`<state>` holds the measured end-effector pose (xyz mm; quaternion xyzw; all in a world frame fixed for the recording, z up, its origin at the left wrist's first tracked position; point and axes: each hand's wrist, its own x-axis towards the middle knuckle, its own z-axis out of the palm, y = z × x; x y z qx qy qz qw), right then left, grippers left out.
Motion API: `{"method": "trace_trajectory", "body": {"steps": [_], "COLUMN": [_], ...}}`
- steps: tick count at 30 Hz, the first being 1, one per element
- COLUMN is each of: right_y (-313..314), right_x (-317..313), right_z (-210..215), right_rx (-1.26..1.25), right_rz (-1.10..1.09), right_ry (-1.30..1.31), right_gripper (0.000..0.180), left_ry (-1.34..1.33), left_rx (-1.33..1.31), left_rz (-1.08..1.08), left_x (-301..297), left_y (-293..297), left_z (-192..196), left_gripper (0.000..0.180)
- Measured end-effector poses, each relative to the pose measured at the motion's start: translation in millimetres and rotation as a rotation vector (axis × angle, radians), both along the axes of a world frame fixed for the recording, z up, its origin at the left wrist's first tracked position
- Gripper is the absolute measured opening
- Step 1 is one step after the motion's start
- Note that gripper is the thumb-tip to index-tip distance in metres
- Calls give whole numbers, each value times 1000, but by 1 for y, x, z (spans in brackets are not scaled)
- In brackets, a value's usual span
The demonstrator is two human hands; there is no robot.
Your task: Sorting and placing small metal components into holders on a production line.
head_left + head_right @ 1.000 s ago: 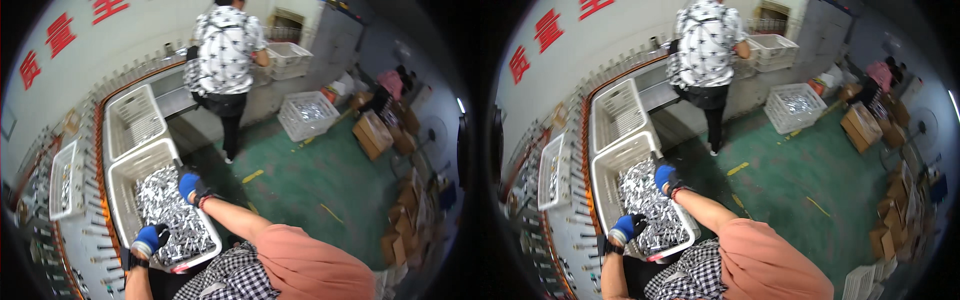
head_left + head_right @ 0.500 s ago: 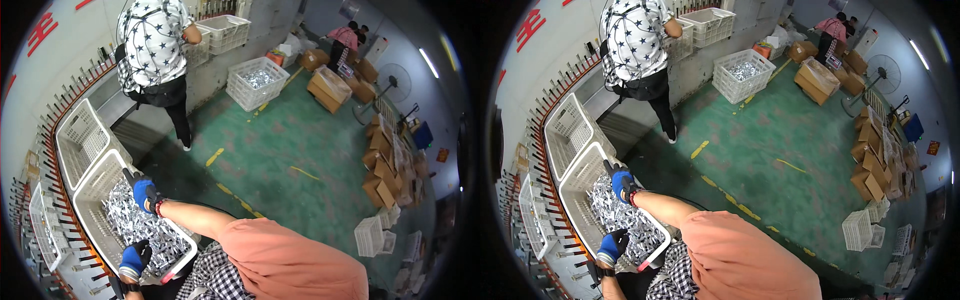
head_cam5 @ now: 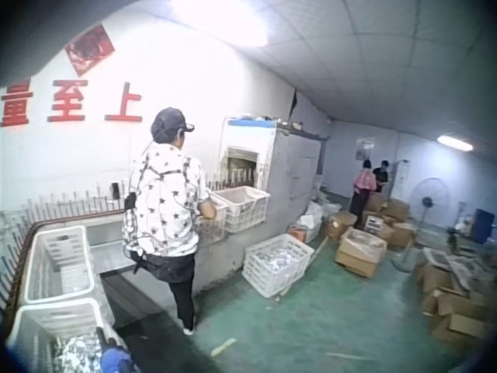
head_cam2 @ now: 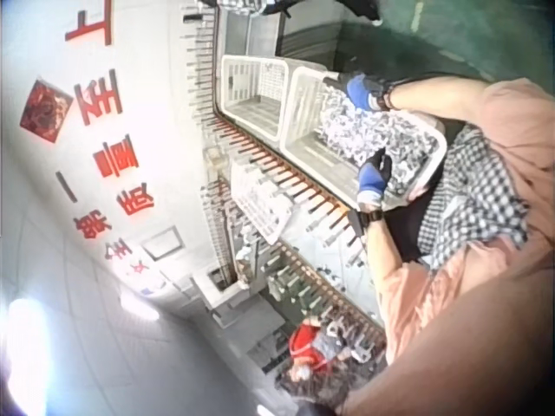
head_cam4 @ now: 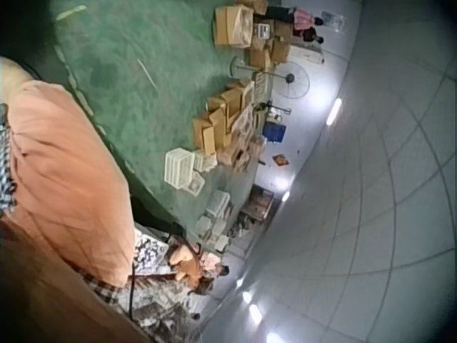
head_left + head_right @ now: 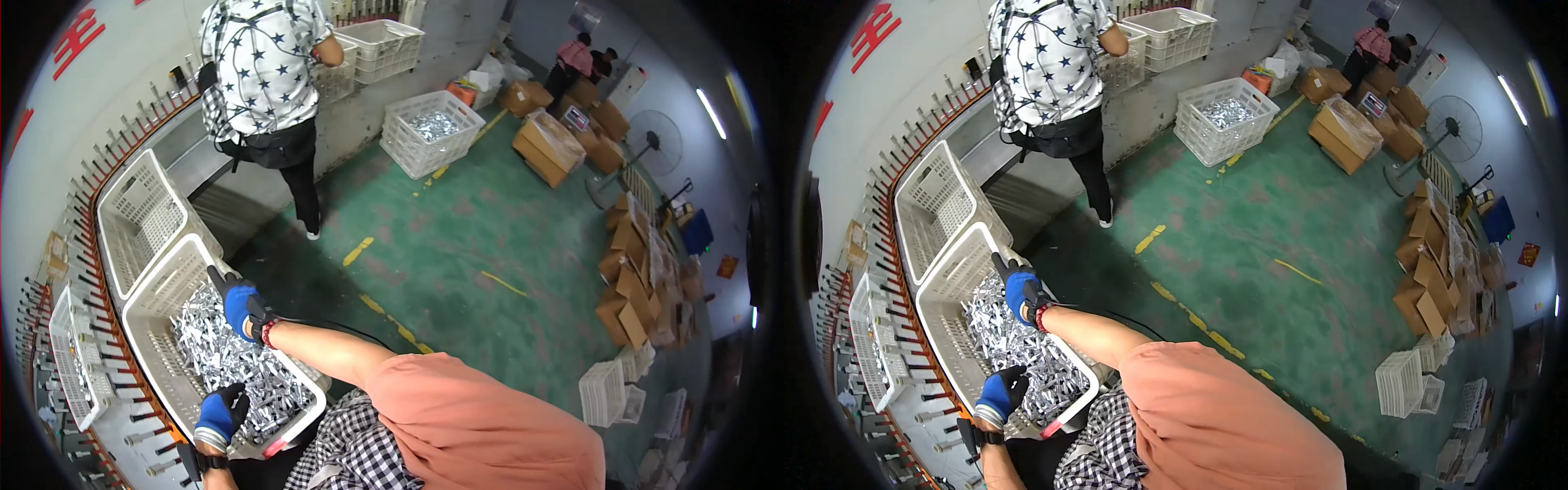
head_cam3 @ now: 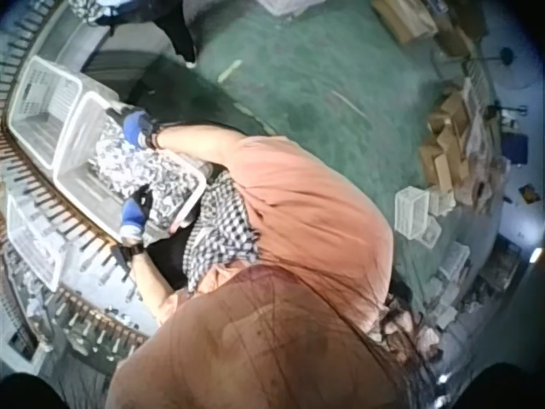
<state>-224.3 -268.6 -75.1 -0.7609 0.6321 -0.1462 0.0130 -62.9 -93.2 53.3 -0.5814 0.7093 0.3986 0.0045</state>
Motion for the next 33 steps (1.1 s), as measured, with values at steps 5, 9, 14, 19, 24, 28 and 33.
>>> {"method": "trace_trajectory", "body": {"steps": [5, 9, 14, 19, 24, 28, 33], "right_y": [-8, 2, 2, 2, 3, 1, 0], "right_x": [-6, -1, -10, -13, -13, -15, -18], "right_z": [7, 24, 27, 29, 28, 21, 17], "right_rx": [14, 136, 187, 172, 123, 68, 73], "right_rz": [15, -2, 38, 40, 41, 27, 33], "right_ry": [-56, -39, -241, -265, -200, -164, -211], "right_gripper": [87, 84, 79, 81, 83, 84, 84], "left_ry": [-5, -23, 5, 11, 19, 20, 39], "left_rx": [-14, -1, 21, 24, -14, -28, -31], "left_rz": [-49, -7, 7, -5, 5, -19, -10], "left_x": [0, -5, -5, -7, -6, -10, -13], "left_y": [-2, 2, 4, 3, 5, 4, 4], "left_z": [-5, 2, 0, 1, -2, -1, -3], "left_gripper": [38, 40, 38, 38, 37, 36, 36]}}
